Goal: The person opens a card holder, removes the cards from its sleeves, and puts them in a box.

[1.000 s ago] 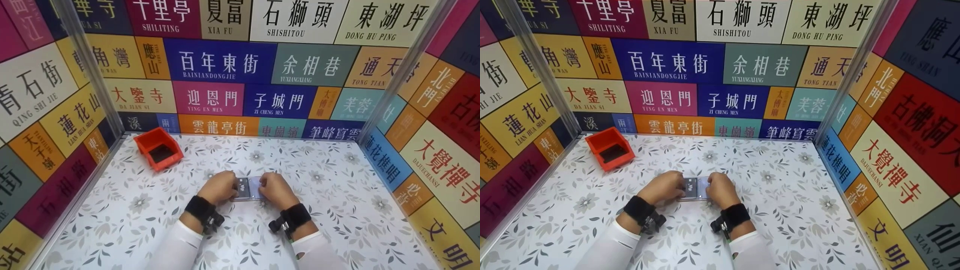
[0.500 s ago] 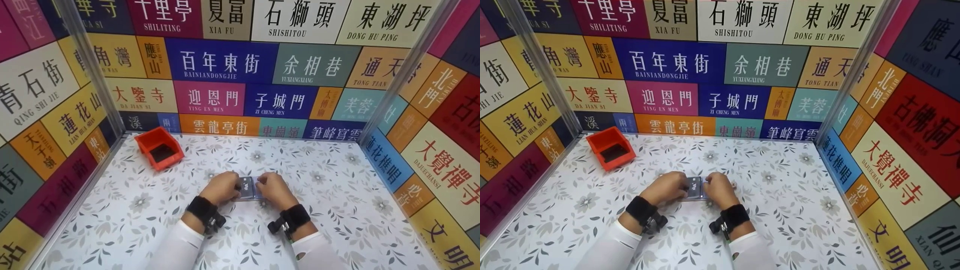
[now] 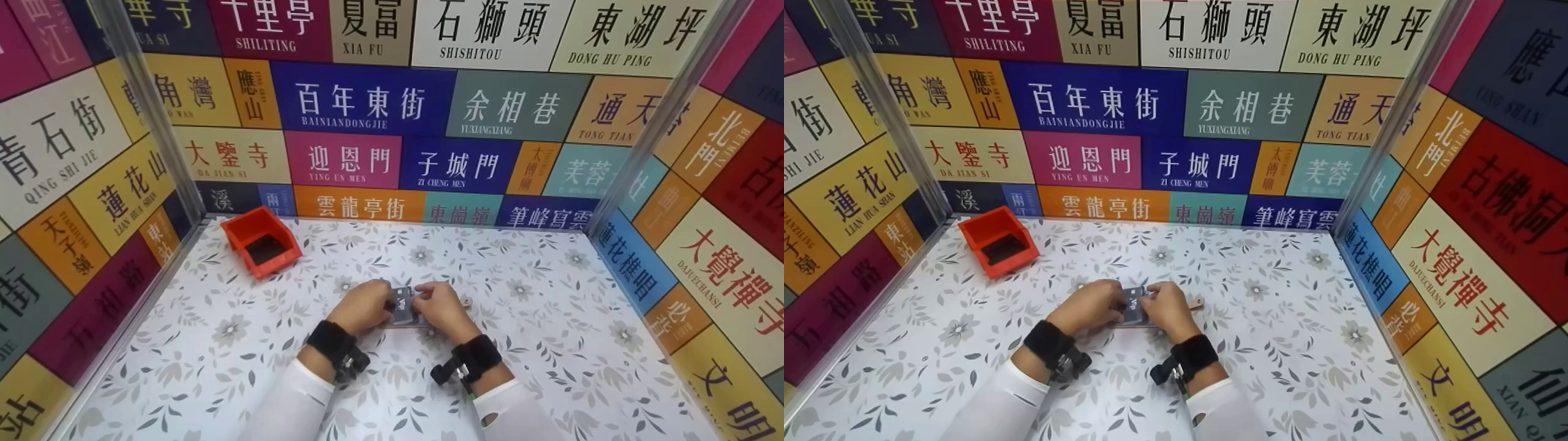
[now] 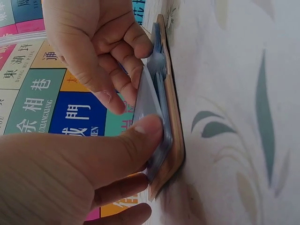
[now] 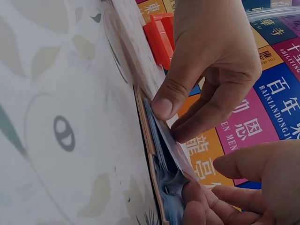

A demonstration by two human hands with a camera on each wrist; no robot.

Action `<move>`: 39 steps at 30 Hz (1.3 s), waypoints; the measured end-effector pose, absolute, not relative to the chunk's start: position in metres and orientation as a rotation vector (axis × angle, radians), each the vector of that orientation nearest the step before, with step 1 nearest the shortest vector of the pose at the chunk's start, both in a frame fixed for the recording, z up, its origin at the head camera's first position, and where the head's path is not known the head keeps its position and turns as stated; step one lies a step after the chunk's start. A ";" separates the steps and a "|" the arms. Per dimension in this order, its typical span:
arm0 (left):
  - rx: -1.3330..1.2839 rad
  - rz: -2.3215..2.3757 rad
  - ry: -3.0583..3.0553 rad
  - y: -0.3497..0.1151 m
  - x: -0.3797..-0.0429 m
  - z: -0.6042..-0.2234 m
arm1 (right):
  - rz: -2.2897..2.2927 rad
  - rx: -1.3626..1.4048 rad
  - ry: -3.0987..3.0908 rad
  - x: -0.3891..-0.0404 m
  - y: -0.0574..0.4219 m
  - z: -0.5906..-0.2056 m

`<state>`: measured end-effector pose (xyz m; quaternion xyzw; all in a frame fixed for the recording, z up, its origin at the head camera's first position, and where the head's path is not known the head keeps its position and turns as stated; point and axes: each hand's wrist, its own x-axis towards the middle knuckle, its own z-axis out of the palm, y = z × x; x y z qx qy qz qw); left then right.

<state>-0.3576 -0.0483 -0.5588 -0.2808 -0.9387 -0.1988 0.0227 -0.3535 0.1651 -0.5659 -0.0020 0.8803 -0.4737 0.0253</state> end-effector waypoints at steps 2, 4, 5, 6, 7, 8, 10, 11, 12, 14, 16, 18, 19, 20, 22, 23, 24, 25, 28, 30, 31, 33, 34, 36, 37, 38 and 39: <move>-0.876 -0.620 -2.907 -0.048 -0.358 -0.558 | -1.479 -0.012 2.714 -0.354 0.165 -0.566; -0.878 -0.635 -2.904 -0.049 -0.358 -0.558 | -1.501 -0.014 2.699 -0.354 0.164 -0.567; -0.877 -0.644 -2.905 -0.049 -0.357 -0.558 | -1.509 -0.014 2.690 -0.354 0.165 -0.568; -0.874 -0.654 -2.906 -0.049 -0.357 -0.558 | -1.515 -0.016 2.683 -0.355 0.165 -0.568; -0.871 -0.662 -2.909 -0.049 -0.357 -0.558 | -1.519 -0.011 2.674 -0.355 0.165 -0.569; -0.868 -0.668 -2.911 -0.049 -0.357 -0.558 | -1.524 -0.008 2.663 -0.355 0.165 -0.570; -0.865 -0.680 -2.915 -0.048 -0.356 -0.557 | -1.528 -0.005 2.651 -0.355 0.165 -0.572; -0.864 -0.681 -2.917 -0.048 -0.355 -0.557 | -1.532 -0.005 2.646 -0.355 0.165 -0.573; -0.862 -0.680 -2.919 -0.048 -0.355 -0.557 | -1.536 -0.006 2.642 -0.355 0.164 -0.573; -0.860 -0.673 -2.914 -0.047 -0.355 -0.557 | -1.548 -0.002 2.628 -0.354 0.164 -0.574; -0.855 -0.675 -2.913 -0.047 -0.355 -0.557 | -1.559 0.013 2.599 -0.354 0.163 -0.574; -0.850 -0.677 -2.912 -0.047 -0.355 -0.557 | -1.563 0.028 2.576 -0.353 0.163 -0.573; -0.851 -0.679 -2.910 -0.047 -0.355 -0.557 | -1.562 0.034 2.571 -0.353 0.162 -0.573; -0.853 -0.682 -2.909 -0.047 -0.356 -0.557 | -1.562 0.035 2.569 -0.353 0.162 -0.573; -0.861 -0.675 -2.908 -0.047 -0.357 -0.558 | -1.560 0.039 2.584 -0.353 0.162 -0.572; -0.867 -0.670 -2.907 -0.047 -0.357 -0.558 | -1.562 0.040 2.593 -0.353 0.163 -0.572; -0.872 -0.665 -2.906 -0.047 -0.357 -0.558 | -1.567 0.040 2.599 -0.353 0.163 -0.571; -0.874 -0.661 -2.905 -0.047 -0.358 -0.559 | -1.570 0.040 2.605 -0.354 0.163 -0.571; -0.879 -0.659 -2.903 -0.048 -0.357 -0.559 | -1.579 0.044 2.601 -0.354 0.164 -0.571; -0.866 -0.671 -2.906 -0.048 -0.356 -0.557 | -1.580 0.041 2.596 -0.355 0.164 -0.571; -0.860 -0.672 -2.907 -0.047 -0.355 -0.556 | -1.577 0.037 2.599 -0.355 0.164 -0.572; -0.846 -0.675 -2.910 -0.047 -0.353 -0.556 | -1.574 0.031 2.602 -0.355 0.164 -0.573; -0.837 -0.671 -2.911 -0.047 -0.353 -0.555 | -1.574 0.028 2.604 -0.355 0.163 -0.574; -0.826 -0.655 -2.912 -0.046 -0.352 -0.555 | -1.579 0.022 2.603 -0.356 0.163 -0.575; -0.828 -0.642 -2.909 -0.046 -0.352 -0.555 | -1.584 0.022 2.597 -0.356 0.162 -0.575; -0.828 -0.637 -2.907 -0.046 -0.352 -0.555 | -1.587 0.024 2.591 -0.356 0.162 -0.576; -0.829 -0.631 -2.905 -0.046 -0.352 -0.555 | -1.591 0.033 2.583 -0.356 0.162 -0.576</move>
